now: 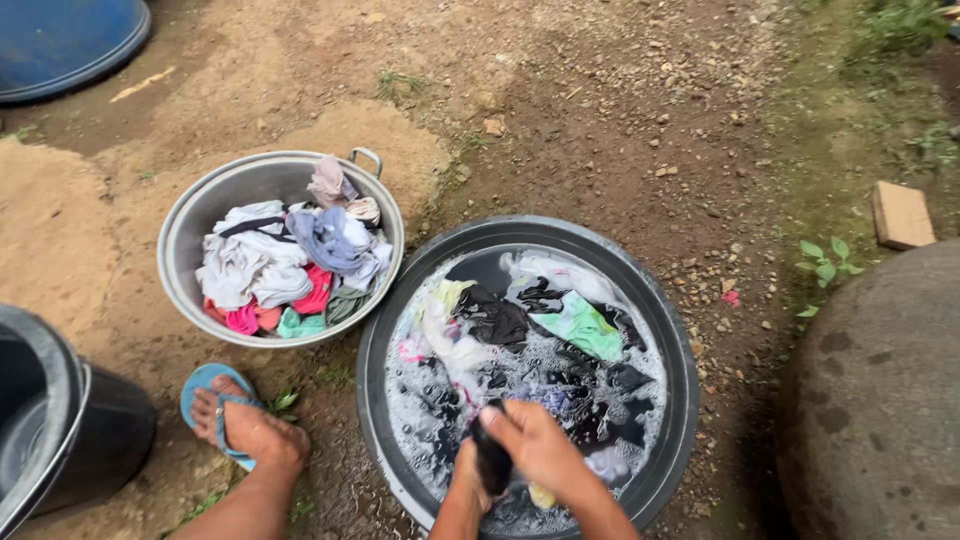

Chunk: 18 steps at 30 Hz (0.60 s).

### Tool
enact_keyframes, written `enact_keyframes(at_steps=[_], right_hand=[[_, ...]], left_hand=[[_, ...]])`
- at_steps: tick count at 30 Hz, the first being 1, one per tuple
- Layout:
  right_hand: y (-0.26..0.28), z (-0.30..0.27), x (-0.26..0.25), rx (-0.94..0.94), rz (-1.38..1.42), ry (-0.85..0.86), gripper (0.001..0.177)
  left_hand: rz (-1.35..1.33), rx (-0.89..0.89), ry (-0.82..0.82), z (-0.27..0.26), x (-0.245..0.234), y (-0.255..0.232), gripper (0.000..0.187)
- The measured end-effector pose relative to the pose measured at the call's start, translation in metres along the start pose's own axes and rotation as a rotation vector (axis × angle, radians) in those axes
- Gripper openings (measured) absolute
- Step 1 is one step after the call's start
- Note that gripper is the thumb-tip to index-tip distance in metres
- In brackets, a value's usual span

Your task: The person washes clothes by hand in a basin of soapy water, scrubbing and wringing individual items such as socks and dark garments.

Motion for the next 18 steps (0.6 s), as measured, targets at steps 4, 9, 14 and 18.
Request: enact_keyframes(at_steps=[4,9,14,18], right_hand=[[0.059,-0.027,0.035,-0.326,-0.043,-0.046,0.028],[0.014,-0.01,0.054,-0.605,-0.653,-0.431,0.033],[-0.077,0.036,-0.011,-0.442,-0.658,-0.507,0.031],[-0.105,0.047,-0.054,-0.139,-0.78,-0.53,0.038]], left_hand=[[-0.016,0.32,0.417,0.022,-0.004,0.004,0.039],[0.087,0.611,0.499,0.007,-0.014,0.026,0.046],[-0.242,0.131,0.22,-0.033,0.041,0.007,0.04],[0.244,0.185,-0.003,-0.047,0.058,-0.015,0.046]])
Point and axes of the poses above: each hand's wrist, its own z-axis towards the middle knuckle, its own x-axis out of the palm, y = z × x, the point moved 2 cm from there along z, towards the middle knuckle, and after that the axes turned 13 degrees about y, right-handed, at the moved point
